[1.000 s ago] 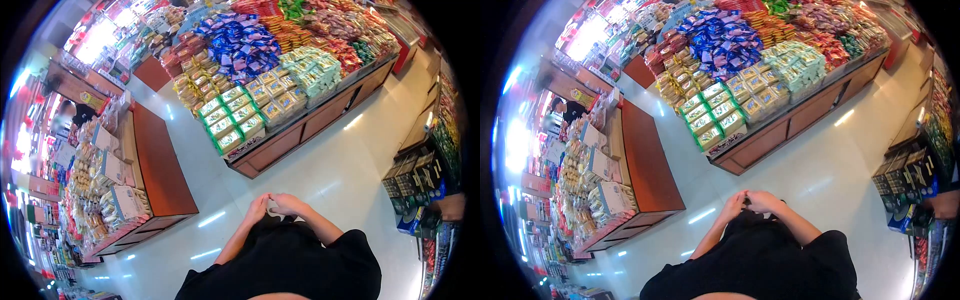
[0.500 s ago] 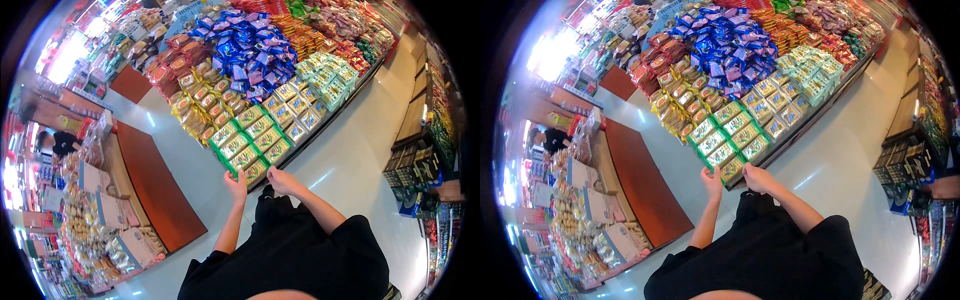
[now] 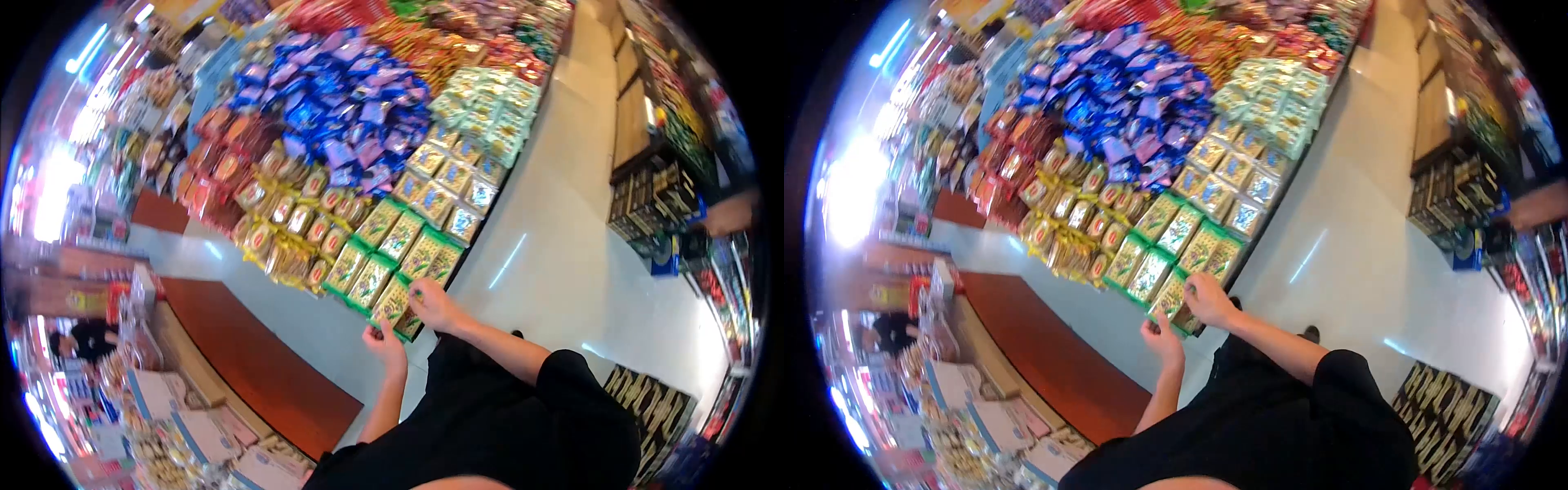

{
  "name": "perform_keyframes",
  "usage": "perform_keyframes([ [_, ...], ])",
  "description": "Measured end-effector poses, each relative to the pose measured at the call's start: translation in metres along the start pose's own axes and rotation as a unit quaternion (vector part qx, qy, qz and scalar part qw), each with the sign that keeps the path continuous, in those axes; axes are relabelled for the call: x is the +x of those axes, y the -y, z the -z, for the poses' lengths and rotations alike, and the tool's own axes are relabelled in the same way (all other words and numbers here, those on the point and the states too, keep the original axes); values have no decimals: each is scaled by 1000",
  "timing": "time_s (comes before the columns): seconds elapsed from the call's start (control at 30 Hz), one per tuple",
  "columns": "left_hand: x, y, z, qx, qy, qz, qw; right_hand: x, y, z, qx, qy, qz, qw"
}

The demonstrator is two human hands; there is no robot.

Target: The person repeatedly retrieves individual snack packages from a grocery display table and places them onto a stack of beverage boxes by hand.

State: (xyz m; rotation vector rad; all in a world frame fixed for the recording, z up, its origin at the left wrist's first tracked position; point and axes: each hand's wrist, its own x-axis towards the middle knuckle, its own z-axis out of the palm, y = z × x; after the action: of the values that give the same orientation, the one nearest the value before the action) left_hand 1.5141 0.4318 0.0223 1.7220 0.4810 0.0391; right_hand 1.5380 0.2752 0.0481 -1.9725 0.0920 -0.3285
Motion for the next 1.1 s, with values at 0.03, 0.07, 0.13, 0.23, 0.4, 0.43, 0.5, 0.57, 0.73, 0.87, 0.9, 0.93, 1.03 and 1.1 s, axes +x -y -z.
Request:
perform_keyframes([
  [0.03,-7,-4,-2,-10,7,-12,1000,-5,5,7,13,-13,0,1000],
  [0.07,-17,-7,-4,-21,21,-30,999,-11,11,14,26,-25,1,999],
  [0.13,-40,-18,-8,-44,47,-65,996,-28,16,30,51,-59,-31,996],
  [0.23,-74,-19,-23,-34,110,-99,988,-59,-1,56,77,-115,-81,987],
  [0.4,-157,-26,-67,-23,211,-166,963,-132,-31,132,133,-255,-196,937],
  [0.43,-194,-27,-83,3,250,-184,951,-165,-36,167,143,-298,-215,919],
  [0.5,-240,-10,-107,-4,318,-205,926,-212,-49,217,146,-360,-224,894],
  [0.57,-280,18,-132,-23,401,-237,885,-269,-65,255,130,-425,-226,867],
  [0.73,-388,43,-166,-44,587,-251,769,-407,-50,333,171,-555,-256,773],
  [0.87,-466,44,-180,-29,701,-257,665,-501,-40,356,178,-649,-250,697],
  [0.9,-479,49,-184,-31,723,-270,635,-520,-41,357,172,-669,-244,680],
  [0.93,-491,53,-186,-33,743,-282,606,-538,-43,356,167,-689,-240,663],
  [1.03,-532,63,-189,-10,791,-281,544,-583,-28,353,202,-745,-218,597],
  [1.1,-558,71,-193,3,820,-289,495,-614,-31,350,215,-765,-220,566],
])
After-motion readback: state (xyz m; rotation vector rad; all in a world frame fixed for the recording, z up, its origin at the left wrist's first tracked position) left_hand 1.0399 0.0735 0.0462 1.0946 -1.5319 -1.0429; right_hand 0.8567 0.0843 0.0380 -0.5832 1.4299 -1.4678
